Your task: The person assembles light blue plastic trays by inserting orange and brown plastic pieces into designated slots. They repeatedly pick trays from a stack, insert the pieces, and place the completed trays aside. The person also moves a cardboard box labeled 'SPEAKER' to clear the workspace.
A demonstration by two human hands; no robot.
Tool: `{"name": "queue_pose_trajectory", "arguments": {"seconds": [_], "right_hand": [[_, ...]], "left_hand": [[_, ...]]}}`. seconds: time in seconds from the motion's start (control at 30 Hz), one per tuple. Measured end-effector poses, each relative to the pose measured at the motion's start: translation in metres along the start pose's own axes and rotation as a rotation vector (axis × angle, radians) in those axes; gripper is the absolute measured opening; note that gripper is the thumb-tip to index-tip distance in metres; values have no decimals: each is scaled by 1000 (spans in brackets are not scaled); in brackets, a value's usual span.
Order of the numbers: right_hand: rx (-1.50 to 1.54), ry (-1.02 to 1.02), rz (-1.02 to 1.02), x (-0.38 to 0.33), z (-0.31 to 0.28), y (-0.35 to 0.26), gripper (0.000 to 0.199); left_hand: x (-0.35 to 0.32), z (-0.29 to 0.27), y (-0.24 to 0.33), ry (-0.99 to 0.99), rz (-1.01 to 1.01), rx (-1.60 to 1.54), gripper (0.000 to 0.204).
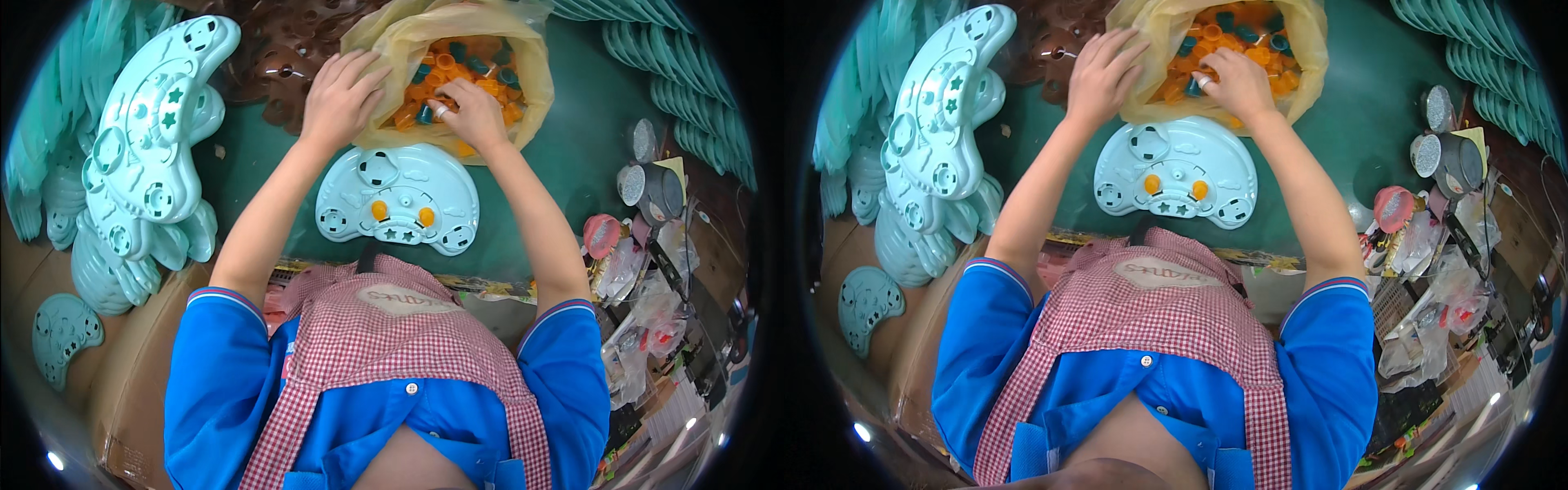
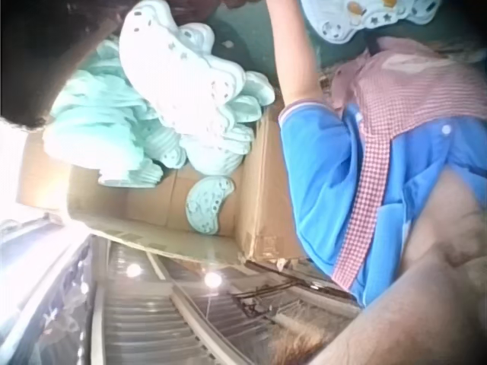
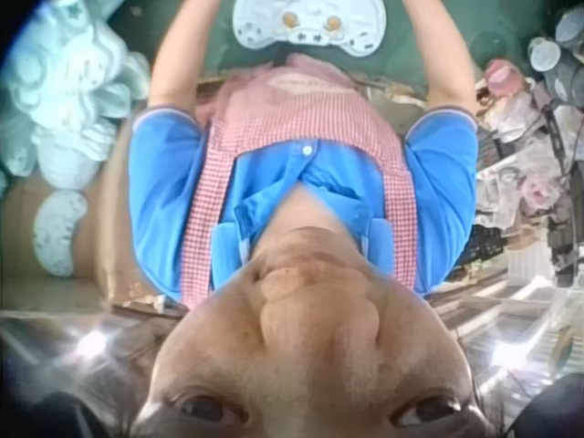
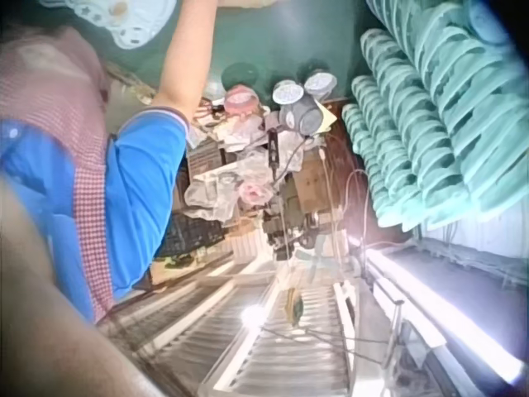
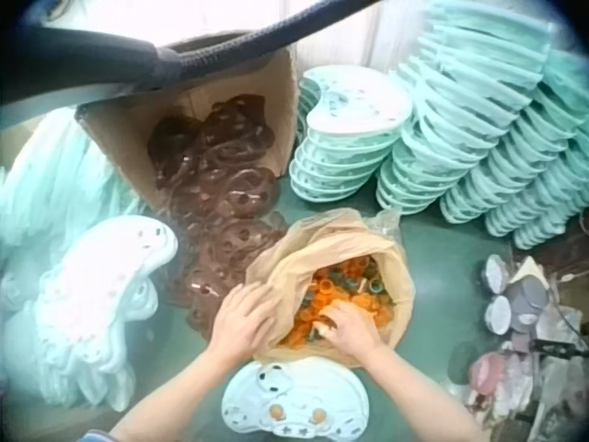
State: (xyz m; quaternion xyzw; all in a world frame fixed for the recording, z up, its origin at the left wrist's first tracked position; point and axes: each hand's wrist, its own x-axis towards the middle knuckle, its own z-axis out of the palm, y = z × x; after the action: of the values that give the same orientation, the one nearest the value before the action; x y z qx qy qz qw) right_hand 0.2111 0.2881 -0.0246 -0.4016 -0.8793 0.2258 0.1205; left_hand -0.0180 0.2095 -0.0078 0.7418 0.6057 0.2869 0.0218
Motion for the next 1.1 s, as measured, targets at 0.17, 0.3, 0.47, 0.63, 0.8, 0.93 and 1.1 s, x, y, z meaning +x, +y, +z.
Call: {"name": "queue_pose_trajectory", "arguments": {"seconds": [0.17,0.3,0.47,0.63,0.8,0.93,1.1], "right_hand": [[-92,-209,416,-5,21,-27,31],[-172,-274,404,-2,34,-41,33],[-247,-217,277,-17,41,-47,31],[-266,-222,268,-20,47,-37,31],[-55,-97,387,-29,44,-45,28],[97,-87,146,-96,21,-64,28],[36,-183,-123,-154,52,-75,27]], "left_hand": [[-78,-30,-33,91,-542,79,26],[-76,-7,-41,-31,-660,290,56],[-74,4,-50,-136,-826,175,46],[-109,-10,-30,104,-1143,-628,36],[-184,-5,-4,321,-1460,-1125,51],[-212,-40,16,-208,-1153,-83,69],[-204,-45,-35,-311,-502,417,78]]}}
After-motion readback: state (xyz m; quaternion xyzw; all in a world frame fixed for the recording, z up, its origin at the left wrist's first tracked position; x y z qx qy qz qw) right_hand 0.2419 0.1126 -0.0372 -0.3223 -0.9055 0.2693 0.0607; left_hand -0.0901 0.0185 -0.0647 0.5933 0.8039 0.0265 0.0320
